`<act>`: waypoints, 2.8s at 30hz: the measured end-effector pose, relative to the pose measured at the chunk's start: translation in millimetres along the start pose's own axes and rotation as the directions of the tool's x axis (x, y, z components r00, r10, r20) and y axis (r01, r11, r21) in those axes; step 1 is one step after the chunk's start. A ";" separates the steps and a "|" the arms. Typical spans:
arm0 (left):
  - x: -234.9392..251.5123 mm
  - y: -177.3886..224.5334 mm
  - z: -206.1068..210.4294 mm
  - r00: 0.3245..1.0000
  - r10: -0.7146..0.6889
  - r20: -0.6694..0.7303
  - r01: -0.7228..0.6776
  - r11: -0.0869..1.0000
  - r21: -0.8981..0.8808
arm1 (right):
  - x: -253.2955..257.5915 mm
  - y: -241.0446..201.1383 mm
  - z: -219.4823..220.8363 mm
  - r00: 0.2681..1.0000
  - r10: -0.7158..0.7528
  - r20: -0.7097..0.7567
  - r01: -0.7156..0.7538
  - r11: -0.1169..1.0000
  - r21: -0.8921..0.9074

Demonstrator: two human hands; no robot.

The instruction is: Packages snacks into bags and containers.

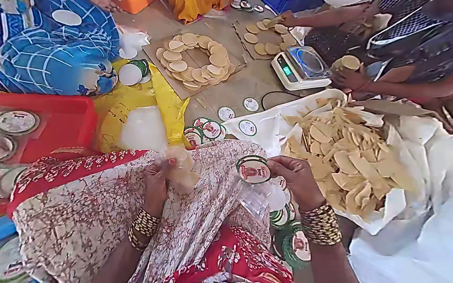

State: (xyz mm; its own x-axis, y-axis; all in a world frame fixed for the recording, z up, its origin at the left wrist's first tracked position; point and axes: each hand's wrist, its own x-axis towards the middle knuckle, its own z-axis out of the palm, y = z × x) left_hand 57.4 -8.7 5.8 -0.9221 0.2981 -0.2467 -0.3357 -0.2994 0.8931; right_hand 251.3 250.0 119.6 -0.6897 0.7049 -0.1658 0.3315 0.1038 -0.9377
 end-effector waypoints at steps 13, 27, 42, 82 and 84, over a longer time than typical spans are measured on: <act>-2.5 2.5 1.0 1.000 -0.014 -0.015 0.014 1.000 0.010 | 13.4 1.1 -6.7 0.918 -0.263 -0.298 0.237 0.964 -0.120; -48.5 37.8 23.1 0.935 -0.314 0.167 0.349 0.902 -0.253 | 11.5 -20.2 81.7 0.883 -0.470 0.012 0.466 0.872 -0.149; -62.7 34.6 29.7 0.917 -0.308 0.254 0.372 0.889 -0.267 | 2.6 -9.2 119.3 0.944 -0.108 0.311 0.131 0.990 -0.054; -70.4 37.1 -6.1 0.871 0.342 0.352 -0.462 0.815 0.350 | -15.2 63.0 64.5 0.820 -0.567 0.079 0.555 0.753 -0.355; -69.4 40.3 -6.0 0.864 0.362 0.351 -0.477 0.813 0.334 | -14.0 62.6 69.2 0.783 -0.621 0.028 0.597 0.739 -0.312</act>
State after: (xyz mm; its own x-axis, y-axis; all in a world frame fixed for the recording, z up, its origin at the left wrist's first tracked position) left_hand 106.6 -46.8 56.6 -0.8504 0.4670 0.2425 0.2310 -0.0827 0.9694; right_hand 237.1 198.1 42.1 -0.7638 0.4683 0.4442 0.0340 0.7164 -0.6969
